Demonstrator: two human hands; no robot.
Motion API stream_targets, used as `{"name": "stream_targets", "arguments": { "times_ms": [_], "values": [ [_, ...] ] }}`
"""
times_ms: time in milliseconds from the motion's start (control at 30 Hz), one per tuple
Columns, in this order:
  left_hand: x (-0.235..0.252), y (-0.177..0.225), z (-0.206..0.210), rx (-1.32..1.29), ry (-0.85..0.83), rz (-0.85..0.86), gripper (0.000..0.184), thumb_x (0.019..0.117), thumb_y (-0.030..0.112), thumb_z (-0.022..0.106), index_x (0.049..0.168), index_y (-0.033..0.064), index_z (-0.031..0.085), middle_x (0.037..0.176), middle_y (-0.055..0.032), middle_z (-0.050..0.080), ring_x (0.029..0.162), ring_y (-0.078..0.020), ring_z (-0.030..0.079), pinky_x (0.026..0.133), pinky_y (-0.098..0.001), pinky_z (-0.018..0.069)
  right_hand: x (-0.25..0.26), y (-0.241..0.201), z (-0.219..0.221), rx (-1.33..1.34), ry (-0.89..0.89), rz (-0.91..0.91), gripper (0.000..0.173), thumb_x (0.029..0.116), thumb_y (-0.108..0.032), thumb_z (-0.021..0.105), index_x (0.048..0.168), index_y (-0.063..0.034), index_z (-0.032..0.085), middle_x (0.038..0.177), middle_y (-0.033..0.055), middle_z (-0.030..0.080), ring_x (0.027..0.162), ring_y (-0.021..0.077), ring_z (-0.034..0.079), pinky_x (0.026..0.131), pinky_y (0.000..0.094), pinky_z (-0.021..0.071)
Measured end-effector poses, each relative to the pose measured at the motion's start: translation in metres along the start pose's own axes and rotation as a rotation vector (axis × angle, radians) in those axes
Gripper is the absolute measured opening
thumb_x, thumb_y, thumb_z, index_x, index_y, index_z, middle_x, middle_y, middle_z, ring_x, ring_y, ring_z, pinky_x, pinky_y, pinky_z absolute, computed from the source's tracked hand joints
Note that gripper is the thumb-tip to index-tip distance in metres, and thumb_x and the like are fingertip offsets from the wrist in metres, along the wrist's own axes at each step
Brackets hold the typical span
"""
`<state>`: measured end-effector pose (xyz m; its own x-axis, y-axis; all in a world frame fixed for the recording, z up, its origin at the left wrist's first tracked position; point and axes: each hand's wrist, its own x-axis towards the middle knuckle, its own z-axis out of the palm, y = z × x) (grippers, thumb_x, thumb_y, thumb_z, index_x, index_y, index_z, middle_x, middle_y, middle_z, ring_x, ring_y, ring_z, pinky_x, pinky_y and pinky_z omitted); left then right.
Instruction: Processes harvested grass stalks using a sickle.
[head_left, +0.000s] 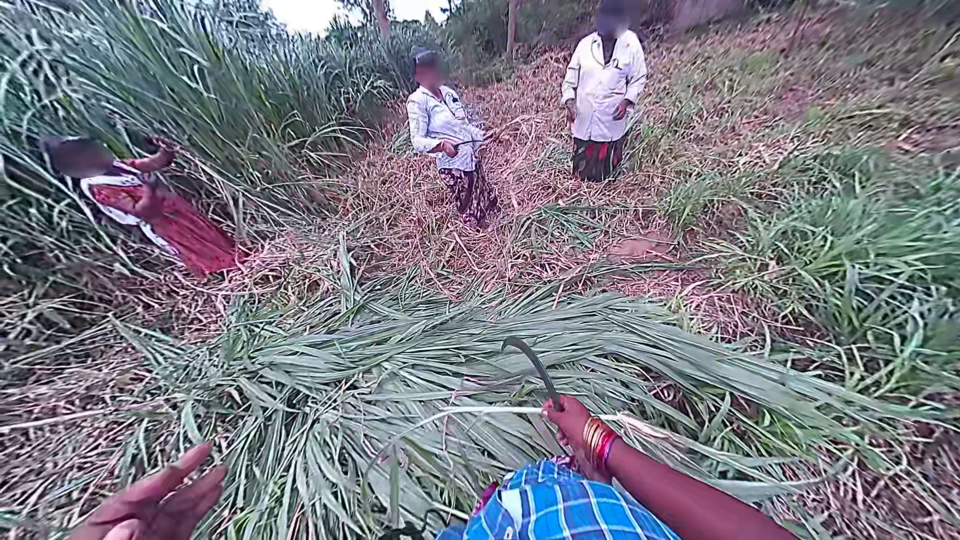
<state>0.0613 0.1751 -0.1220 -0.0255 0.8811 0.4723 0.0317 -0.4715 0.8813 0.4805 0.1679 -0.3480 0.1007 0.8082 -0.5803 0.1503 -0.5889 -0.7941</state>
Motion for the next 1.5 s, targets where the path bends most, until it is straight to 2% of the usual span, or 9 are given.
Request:
{"name": "stream_targets", "arguments": {
  "times_ms": [100,233,467,567,800,900,1033,1333,1500],
  "values": [
    [-0.022,-0.076,0.046,-0.062,0.209,-0.713,0.033,0.1118,0.026,0.027,0.126,0.0094,0.051,0.110,0.0032,0.068,0.091,-0.0054,0.068,0.077,-0.0229,0.0558,-0.006,-0.015,-0.001,0.146,-0.015,-0.008,0.028,0.1083,-0.022,0.057,0.127,-0.0011,0.058,0.085,0.0052,0.056,0.056,0.0102,0.054,0.055,0.0259,0.0504],
    [-0.051,-0.127,0.074,-0.152,0.015,-1.046,0.041,0.1123,0.029,0.030,0.130,0.0038,0.058,0.113,-0.0077,0.073,0.091,-0.0137,0.072,0.078,-0.0280,0.0577,-0.013,-0.031,0.011,0.211,-0.073,-0.066,0.021,0.1089,-0.020,0.055,0.120,-0.0014,0.057,0.078,0.0026,0.055,0.051,0.0087,0.052,0.051,0.0234,0.0496],
    [-0.055,-0.149,0.059,-0.526,0.029,-0.827,0.046,0.1093,0.023,0.031,0.153,0.0111,0.030,0.126,-0.0091,0.070,0.101,-0.0193,0.073,0.085,-0.0316,0.0605,-0.022,-0.034,0.047,0.102,-0.263,-0.157,0.017,0.1069,-0.019,0.057,0.113,-0.0029,0.059,0.076,-0.0007,0.055,0.052,0.0061,0.052,0.052,0.0217,0.0495],
    [-0.054,-0.151,0.049,-0.597,0.023,-0.778,0.045,0.1060,0.015,0.038,0.151,0.0120,0.035,0.124,-0.0086,0.072,0.099,-0.0213,0.075,0.085,-0.0328,0.0619,-0.021,-0.029,0.059,0.037,-0.275,-0.127,0.020,0.1062,-0.021,0.059,0.114,-0.0028,0.061,0.073,-0.0010,0.054,0.052,0.0063,0.052,0.054,0.0226,0.0488],
    [-0.056,-0.138,0.040,-0.162,0.010,-0.802,0.017,0.1027,-0.002,0.047,0.114,-0.0005,0.060,0.102,-0.0085,0.076,0.083,-0.0141,0.075,0.073,-0.0265,0.0611,-0.020,-0.028,0.081,0.017,-0.185,-0.050,0.020,0.1047,-0.019,0.063,0.115,-0.0020,0.060,0.076,0.0009,0.057,0.051,0.0067,0.053,0.053,0.0230,0.0505],
    [-0.056,-0.140,0.030,-0.109,-0.012,-0.841,0.024,0.1016,-0.002,0.052,0.125,-0.0031,0.056,0.105,-0.0110,0.075,0.083,-0.0154,0.074,0.071,-0.0274,0.0610,-0.024,-0.031,0.091,0.001,-0.167,-0.021,0.019,0.1042,-0.017,0.063,0.116,-0.0018,0.060,0.079,0.0019,0.058,0.052,0.0071,0.052,0.053,0.0234,0.0497],
    [-0.057,-0.148,0.017,-0.301,0.104,-0.936,0.048,0.1026,-0.004,0.047,0.148,0.0033,0.036,0.112,-0.0122,0.071,0.083,-0.0150,0.074,0.071,-0.0262,0.0603,-0.024,-0.034,0.113,0.043,-0.153,-0.016,0.019,0.1045,-0.017,0.063,0.115,-0.0017,0.061,0.080,0.0024,0.059,0.052,0.0071,0.052,0.052,0.0229,0.0495],
    [-0.078,-0.174,-0.006,-0.303,0.131,-0.907,0.022,0.1012,-0.007,0.049,0.121,0.0020,0.050,0.102,-0.0075,0.075,0.082,-0.0141,0.075,0.071,-0.0266,0.0617,-0.043,-0.032,0.155,-0.048,-0.083,0.044,0.027,0.1059,-0.021,0.061,0.125,-0.0025,0.060,0.086,0.0048,0.059,0.056,0.0080,0.054,0.057,0.0242,0.0509],
    [-0.094,-0.185,-0.013,-0.280,0.127,-0.973,0.021,0.1032,-0.005,0.046,0.124,0.0005,0.047,0.102,-0.0083,0.071,0.079,-0.0131,0.072,0.071,-0.0274,0.0607,-0.050,-0.034,0.161,-0.004,0.032,0.080,0.028,0.1102,-0.022,0.052,0.130,-0.0024,0.059,0.098,0.0080,0.063,0.059,0.0091,0.055,0.057,0.0257,0.0501]
  ]
}}
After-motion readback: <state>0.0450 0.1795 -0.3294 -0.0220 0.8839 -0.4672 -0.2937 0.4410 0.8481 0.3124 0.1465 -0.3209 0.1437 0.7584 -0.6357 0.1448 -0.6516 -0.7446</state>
